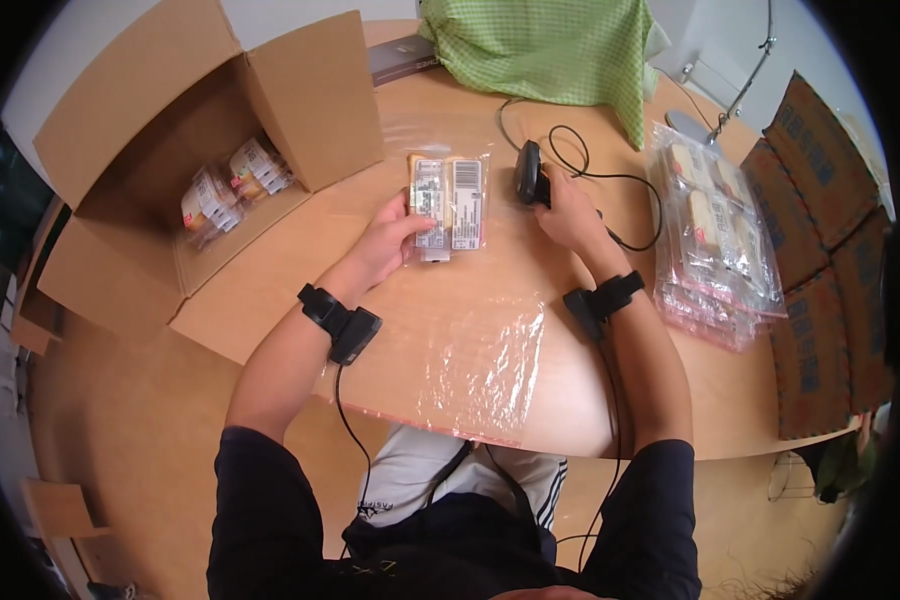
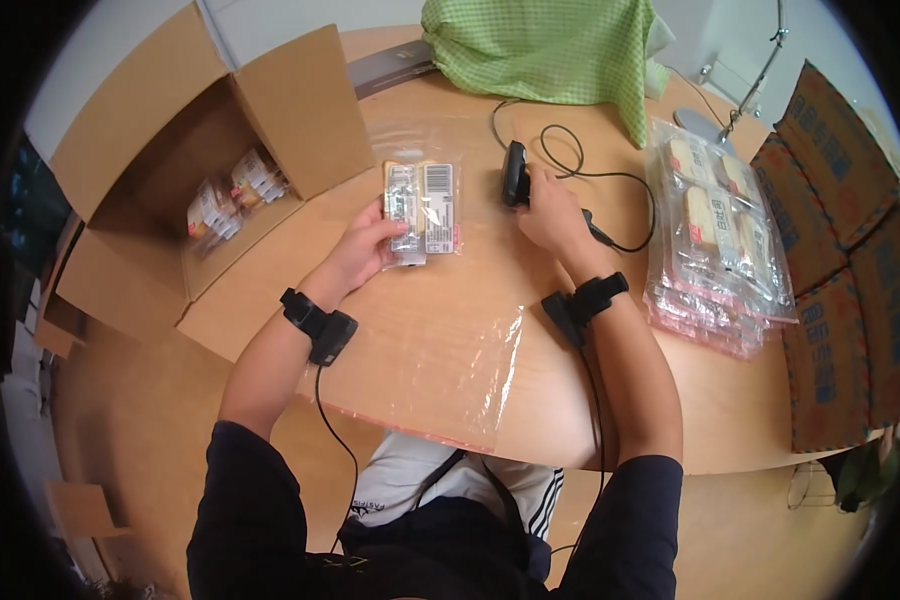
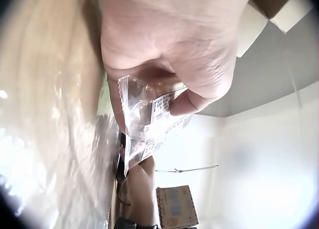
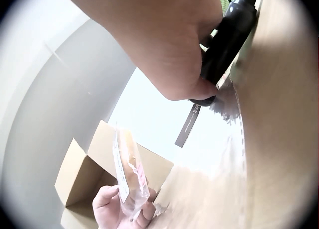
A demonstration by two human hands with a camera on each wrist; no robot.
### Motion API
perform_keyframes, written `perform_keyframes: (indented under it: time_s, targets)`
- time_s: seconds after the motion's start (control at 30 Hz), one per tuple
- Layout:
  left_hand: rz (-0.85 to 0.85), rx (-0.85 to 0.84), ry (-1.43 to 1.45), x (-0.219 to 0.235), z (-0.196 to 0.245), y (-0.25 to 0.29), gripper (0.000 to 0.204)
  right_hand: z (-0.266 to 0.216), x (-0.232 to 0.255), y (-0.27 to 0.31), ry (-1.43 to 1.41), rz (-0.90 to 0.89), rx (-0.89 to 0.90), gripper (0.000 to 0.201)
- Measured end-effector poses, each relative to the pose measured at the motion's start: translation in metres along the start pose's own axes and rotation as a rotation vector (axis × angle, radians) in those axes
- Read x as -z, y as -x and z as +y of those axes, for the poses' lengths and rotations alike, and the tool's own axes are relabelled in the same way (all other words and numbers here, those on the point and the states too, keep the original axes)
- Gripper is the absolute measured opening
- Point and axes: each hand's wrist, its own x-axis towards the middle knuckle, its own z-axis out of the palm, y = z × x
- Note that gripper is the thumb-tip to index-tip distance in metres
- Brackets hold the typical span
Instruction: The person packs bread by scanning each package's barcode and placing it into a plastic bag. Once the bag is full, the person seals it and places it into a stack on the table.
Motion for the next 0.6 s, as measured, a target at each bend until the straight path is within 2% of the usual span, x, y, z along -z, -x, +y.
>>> perform_keyframes:
  time_s: [0.07, 0.2, 0.3, 0.37, 0.43, 0.5, 0.57, 0.6]
  targets:
    - [0.03, 0.013, 0.012, -0.003, 0.001, 0.001, 0.052, 0.003, 0.0, -0.002, -0.065, -0.018, -0.057, 0.054]
    - [0.067, 0.027, -0.007, -0.005, 0.0, -0.002, 0.047, 0.005, 0.002, -0.005, -0.084, 0.002, -0.013, 0.053]
    - [0.067, -0.016, -0.008, -0.004, -0.005, -0.004, 0.044, -0.003, 0.015, -0.006, -0.224, 0.048, -0.022, 0.049]
    - [0.071, -0.027, -0.011, -0.004, -0.007, -0.006, 0.043, -0.01, 0.028, -0.008, -0.267, 0.123, -0.101, 0.045]
    - [0.078, -0.042, -0.01, -0.003, -0.008, -0.006, 0.042, -0.025, 0.051, -0.007, -0.315, 0.094, -0.066, 0.039]
    - [0.05, 0.005, -0.053, -0.002, -0.007, -0.006, 0.05, -0.038, 0.068, -0.004, -0.399, 0.067, 0.055, 0.033]
    - [0.062, 0.006, -0.071, -0.001, -0.008, -0.006, 0.05, -0.053, 0.081, 0.003, -0.386, 0.043, 0.077, 0.031]
    - [0.067, 0.006, -0.091, -0.001, -0.009, -0.006, 0.05, -0.056, 0.085, 0.005, -0.333, -0.037, 0.146, 0.031]
